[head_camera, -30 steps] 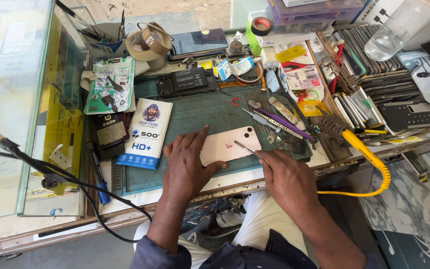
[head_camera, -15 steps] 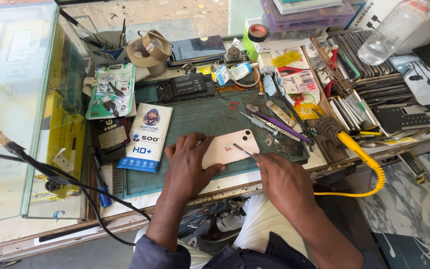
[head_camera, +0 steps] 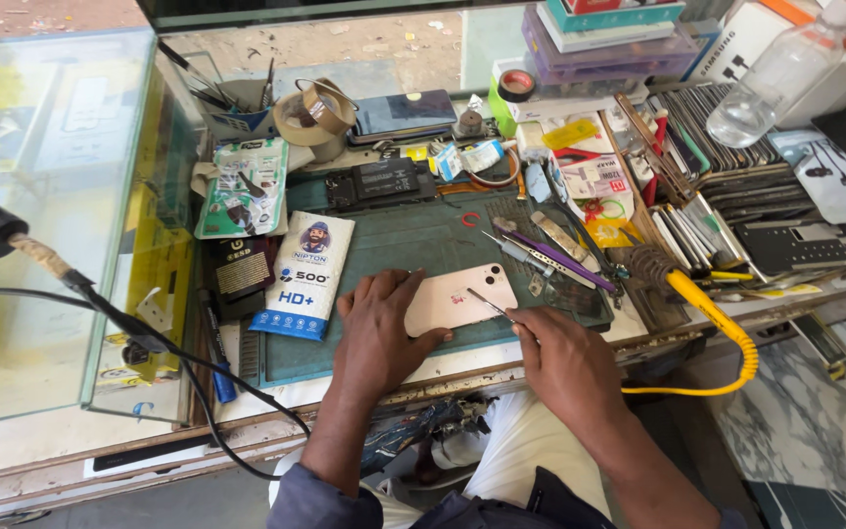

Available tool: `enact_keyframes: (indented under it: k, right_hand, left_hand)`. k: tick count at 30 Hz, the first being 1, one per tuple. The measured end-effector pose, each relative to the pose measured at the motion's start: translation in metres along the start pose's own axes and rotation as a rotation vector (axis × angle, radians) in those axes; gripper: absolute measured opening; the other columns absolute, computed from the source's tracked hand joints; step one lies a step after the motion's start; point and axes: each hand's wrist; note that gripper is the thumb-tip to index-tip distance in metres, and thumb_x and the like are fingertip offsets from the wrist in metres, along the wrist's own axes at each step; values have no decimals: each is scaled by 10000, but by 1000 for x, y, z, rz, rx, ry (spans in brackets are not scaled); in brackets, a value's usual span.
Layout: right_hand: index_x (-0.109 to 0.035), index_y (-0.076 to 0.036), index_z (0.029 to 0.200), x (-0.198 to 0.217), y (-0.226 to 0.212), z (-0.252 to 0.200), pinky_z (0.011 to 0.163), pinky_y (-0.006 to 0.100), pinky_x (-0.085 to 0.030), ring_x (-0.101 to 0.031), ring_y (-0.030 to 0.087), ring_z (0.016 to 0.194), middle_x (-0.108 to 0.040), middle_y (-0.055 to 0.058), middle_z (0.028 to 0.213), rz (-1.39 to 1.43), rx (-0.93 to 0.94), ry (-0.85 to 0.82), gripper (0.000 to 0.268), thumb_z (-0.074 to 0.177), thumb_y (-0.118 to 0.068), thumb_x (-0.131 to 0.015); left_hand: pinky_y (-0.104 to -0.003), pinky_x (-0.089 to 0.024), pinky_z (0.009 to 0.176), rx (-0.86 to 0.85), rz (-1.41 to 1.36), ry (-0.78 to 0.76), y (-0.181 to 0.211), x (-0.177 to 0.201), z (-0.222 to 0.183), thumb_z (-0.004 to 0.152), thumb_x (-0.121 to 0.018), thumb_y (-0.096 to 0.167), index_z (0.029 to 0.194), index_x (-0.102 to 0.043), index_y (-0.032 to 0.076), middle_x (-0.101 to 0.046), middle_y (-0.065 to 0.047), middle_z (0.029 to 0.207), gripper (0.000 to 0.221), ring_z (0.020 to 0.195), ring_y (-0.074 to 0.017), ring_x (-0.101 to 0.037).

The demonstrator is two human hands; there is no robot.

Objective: The person uses a metal prying tool to carefully separate the back cover of a smartphone from its frame. They work along the edges of the device, inserting the tool into the seam to release the adhesive or clips holding the cover in place.

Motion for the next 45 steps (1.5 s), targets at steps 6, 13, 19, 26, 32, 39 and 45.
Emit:
enact_keyframes:
  k: [6, 13, 19, 26, 32, 39, 45]
  right_hand:
    - [-751, -144, 1070, 5, 4, 5, 694, 435, -586, -738, 321, 822, -770, 73, 1007, -26, 30, -40, 176, 927, -180, -656]
    - [-768, -156, 1077, 7, -7, 25, 659, 428, -578, -731, 303, 774, -761, 73, 920, 32, 98, -93, 180, 926, -187, -675]
    - [-774, -165, 1088, -5, -15, 30, 625, 410, -578, -735, 278, 724, -760, 58, 913, 57, 136, -136, 197, 911, -183, -690]
    - [-760, -159, 1116, -13, -21, 31, 633, 400, -575, -726, 271, 719, -737, 54, 903, 69, 152, -163, 214, 917, -168, -684]
    - [-762, -172, 1115, -13, -25, 34, 629, 409, -566, -714, 277, 710, -725, 52, 892, 113, 137, -167, 217, 913, -169, -683]
    - [-764, -205, 1131, -9, -22, 37, 642, 416, -563, -711, 280, 721, -724, 45, 884, 90, 126, -208, 238, 905, -188, -689]
    - [-757, -176, 1121, -11, -26, 38, 643, 414, -572, -718, 285, 735, -724, 48, 898, 91, 181, -160, 225, 912, -175, -673]
  left_hand:
    - [-495, -342, 1010, 33, -8, 21, -2, -1, 1, 575, -937, 530, 1410, -556, 48, -605, -137, 1293, 1036, 1223, -333, -515]
    - [-489, -358, 1038, 98, -48, 26, -5, -1, 0, 536, -949, 532, 1457, -509, 59, -621, -154, 1262, 1125, 1202, -341, -554]
    - [-496, -365, 1020, 89, -58, 42, -7, -2, 0, 514, -962, 523, 1464, -484, 53, -625, -163, 1256, 1163, 1205, -346, -555]
    - [-497, -395, 1000, 76, -80, 24, -14, 5, -3, 520, -971, 472, 1480, -463, 43, -623, -175, 1276, 1167, 1210, -362, -550]
    - [-480, -387, 1001, 88, -41, 56, -16, 9, -12, 562, -951, 467, 1403, -556, 50, -618, -136, 1288, 1018, 1234, -339, -532]
    - [-479, -338, 1072, 68, -18, 71, -15, 4, -12, 594, -927, 494, 1344, -615, 38, -611, -122, 1295, 932, 1295, -330, -489]
    - [-592, -130, 1193, 96, 46, 71, -19, -3, -11, 595, -915, 557, 1293, -654, 68, -541, -150, 1393, 891, 1459, -389, -300]
Point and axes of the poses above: each hand's wrist, its own z-axis towards the middle knuckle, its own x-axis out of the back of the hand, y = z × x
